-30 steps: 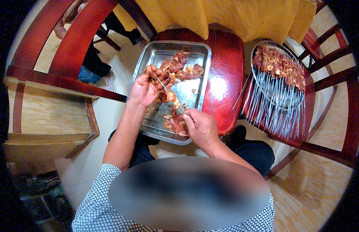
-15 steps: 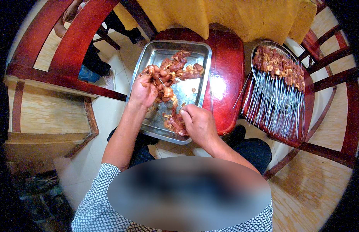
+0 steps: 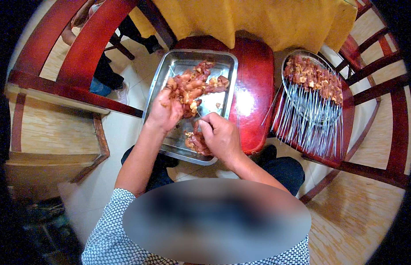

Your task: The person prepares meat skewers by sliding marinated meat chunks onto a metal skewer by hand and then placing the finished skewer onto a plate.

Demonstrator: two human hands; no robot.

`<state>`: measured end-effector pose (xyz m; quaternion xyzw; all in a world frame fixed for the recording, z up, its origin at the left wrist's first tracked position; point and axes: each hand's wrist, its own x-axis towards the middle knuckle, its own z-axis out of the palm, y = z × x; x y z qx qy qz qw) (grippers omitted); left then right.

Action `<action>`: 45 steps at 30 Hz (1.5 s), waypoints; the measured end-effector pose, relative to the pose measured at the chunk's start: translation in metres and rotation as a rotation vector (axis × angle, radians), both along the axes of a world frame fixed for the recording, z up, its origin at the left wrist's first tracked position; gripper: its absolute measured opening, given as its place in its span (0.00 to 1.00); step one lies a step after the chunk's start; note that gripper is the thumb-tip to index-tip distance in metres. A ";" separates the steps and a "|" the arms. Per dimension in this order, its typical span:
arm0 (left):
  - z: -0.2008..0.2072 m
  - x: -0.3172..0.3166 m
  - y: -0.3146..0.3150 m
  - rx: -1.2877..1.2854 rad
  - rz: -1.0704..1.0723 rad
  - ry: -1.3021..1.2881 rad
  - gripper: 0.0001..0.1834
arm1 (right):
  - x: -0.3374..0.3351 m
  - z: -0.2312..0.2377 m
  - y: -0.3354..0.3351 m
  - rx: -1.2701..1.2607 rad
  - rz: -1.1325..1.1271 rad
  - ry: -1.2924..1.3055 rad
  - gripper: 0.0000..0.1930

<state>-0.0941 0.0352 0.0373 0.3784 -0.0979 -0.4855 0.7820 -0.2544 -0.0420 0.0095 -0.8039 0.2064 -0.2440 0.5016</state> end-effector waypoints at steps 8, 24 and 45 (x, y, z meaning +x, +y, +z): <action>-0.029 0.011 0.013 -0.065 -0.040 -0.014 0.16 | -0.001 -0.005 -0.006 0.310 0.041 -0.071 0.05; -0.041 0.005 0.009 -0.009 -0.014 0.025 0.16 | 0.000 -0.010 -0.011 0.415 0.059 -0.052 0.07; -0.033 0.004 0.011 0.088 -0.054 -0.104 0.11 | 0.001 -0.008 -0.008 0.223 0.080 -0.042 0.05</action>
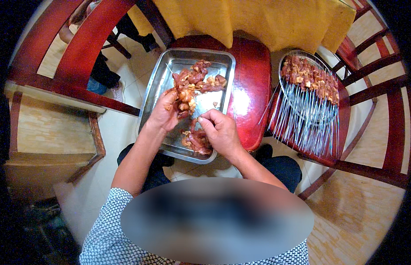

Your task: The person prepares meat skewers by sliding marinated meat chunks onto a metal skewer by hand and then placing the finished skewer onto a plate.

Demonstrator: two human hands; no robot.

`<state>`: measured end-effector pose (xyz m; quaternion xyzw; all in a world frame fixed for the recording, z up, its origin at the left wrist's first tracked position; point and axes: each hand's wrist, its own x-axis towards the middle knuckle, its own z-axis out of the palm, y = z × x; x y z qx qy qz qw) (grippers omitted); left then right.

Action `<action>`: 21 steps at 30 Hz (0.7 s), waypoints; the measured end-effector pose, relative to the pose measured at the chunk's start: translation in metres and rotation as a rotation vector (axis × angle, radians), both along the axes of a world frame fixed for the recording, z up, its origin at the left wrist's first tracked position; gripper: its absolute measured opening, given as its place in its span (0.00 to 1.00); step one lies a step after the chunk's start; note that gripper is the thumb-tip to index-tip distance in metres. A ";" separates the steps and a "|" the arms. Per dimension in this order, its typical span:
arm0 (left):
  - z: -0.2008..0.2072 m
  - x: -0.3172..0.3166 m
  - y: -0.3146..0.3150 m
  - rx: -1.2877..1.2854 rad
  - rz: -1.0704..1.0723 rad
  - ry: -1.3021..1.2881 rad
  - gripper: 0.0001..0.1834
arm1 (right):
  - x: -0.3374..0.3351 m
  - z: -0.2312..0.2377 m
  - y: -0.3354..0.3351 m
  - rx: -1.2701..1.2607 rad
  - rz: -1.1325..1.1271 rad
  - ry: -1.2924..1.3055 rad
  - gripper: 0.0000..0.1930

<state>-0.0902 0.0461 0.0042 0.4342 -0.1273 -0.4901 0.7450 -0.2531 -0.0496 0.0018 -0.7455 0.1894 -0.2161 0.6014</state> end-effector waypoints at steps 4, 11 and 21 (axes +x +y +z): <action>0.006 0.000 -0.002 0.021 0.091 0.031 0.07 | 0.000 0.005 0.000 0.027 0.013 0.016 0.06; -0.005 0.013 0.004 -0.066 0.083 -0.025 0.14 | 0.000 0.006 0.002 0.034 0.046 0.062 0.06; -0.020 0.037 0.013 -0.175 0.095 0.032 0.16 | -0.004 -0.001 -0.001 0.285 0.123 0.008 0.07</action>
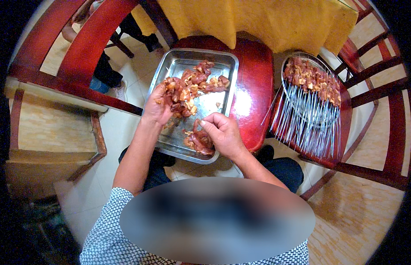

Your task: The person prepares meat skewers by sliding marinated meat chunks onto a metal skewer by hand and then placing the finished skewer onto a plate.

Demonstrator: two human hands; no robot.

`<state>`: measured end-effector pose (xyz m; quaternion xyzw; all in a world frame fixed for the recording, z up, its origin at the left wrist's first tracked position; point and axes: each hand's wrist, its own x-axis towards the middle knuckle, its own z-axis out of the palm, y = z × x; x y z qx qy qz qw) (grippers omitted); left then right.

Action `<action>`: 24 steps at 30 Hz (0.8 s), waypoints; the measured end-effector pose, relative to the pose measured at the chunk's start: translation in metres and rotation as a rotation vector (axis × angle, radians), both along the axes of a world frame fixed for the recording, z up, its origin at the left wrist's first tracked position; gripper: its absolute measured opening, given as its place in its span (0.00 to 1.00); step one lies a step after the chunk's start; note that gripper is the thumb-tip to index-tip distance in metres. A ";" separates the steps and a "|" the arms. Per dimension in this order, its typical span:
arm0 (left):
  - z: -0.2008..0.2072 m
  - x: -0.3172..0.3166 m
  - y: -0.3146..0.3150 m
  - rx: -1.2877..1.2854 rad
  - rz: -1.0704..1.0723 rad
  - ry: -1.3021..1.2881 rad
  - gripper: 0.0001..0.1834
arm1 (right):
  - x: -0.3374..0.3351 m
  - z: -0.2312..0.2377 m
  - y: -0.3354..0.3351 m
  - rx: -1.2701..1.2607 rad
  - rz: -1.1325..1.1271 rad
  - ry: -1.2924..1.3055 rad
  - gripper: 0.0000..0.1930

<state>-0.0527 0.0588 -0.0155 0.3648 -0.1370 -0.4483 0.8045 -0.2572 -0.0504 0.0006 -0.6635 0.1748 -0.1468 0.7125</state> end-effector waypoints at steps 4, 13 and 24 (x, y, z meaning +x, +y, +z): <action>0.008 0.000 -0.004 -0.079 -0.127 0.050 0.14 | -0.002 0.004 -0.001 0.038 0.011 0.057 0.06; 0.014 0.002 -0.002 -0.028 -0.081 -0.033 0.12 | 0.000 0.001 0.002 -0.092 -0.010 0.032 0.06; 0.019 0.003 0.000 0.081 0.094 -0.077 0.09 | 0.000 0.008 0.008 -0.342 -0.054 0.045 0.06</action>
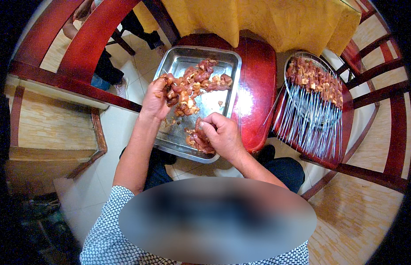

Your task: The person prepares meat skewers by sliding marinated meat chunks onto a metal skewer by hand and then placing the finished skewer onto a plate.

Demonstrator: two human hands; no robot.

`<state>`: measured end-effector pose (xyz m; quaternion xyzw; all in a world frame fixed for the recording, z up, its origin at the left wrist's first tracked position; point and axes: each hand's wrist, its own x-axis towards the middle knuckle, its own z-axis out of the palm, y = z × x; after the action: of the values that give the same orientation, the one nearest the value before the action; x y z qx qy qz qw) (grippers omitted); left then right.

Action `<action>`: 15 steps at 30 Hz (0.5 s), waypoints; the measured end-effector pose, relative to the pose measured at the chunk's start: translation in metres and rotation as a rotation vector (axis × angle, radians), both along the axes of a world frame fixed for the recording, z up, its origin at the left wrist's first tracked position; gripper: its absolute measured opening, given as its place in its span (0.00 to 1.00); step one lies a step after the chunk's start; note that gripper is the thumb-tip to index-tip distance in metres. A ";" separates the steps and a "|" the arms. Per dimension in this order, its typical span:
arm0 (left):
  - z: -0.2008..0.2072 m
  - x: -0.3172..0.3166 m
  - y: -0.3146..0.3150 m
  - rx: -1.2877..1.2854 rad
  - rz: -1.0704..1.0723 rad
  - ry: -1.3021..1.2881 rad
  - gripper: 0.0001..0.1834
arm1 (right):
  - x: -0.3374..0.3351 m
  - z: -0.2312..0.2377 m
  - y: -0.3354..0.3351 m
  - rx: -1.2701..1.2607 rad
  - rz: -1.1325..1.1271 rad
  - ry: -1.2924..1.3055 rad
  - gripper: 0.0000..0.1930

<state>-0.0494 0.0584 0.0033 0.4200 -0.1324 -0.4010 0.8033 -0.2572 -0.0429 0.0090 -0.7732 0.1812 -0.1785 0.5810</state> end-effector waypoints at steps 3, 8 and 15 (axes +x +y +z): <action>-0.002 -0.001 -0.002 0.071 -0.007 -0.053 0.08 | -0.001 0.001 0.000 -0.028 -0.016 0.003 0.06; 0.012 -0.012 -0.006 0.013 0.036 0.018 0.08 | 0.000 0.004 -0.002 -0.059 -0.030 -0.017 0.06; 0.023 -0.026 -0.007 0.125 -0.083 0.028 0.06 | 0.000 0.001 -0.004 -0.045 -0.049 -0.049 0.07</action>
<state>-0.0754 0.0514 0.0261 0.4579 -0.1133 -0.4474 0.7598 -0.2575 -0.0465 0.0096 -0.7769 0.1815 -0.2156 0.5631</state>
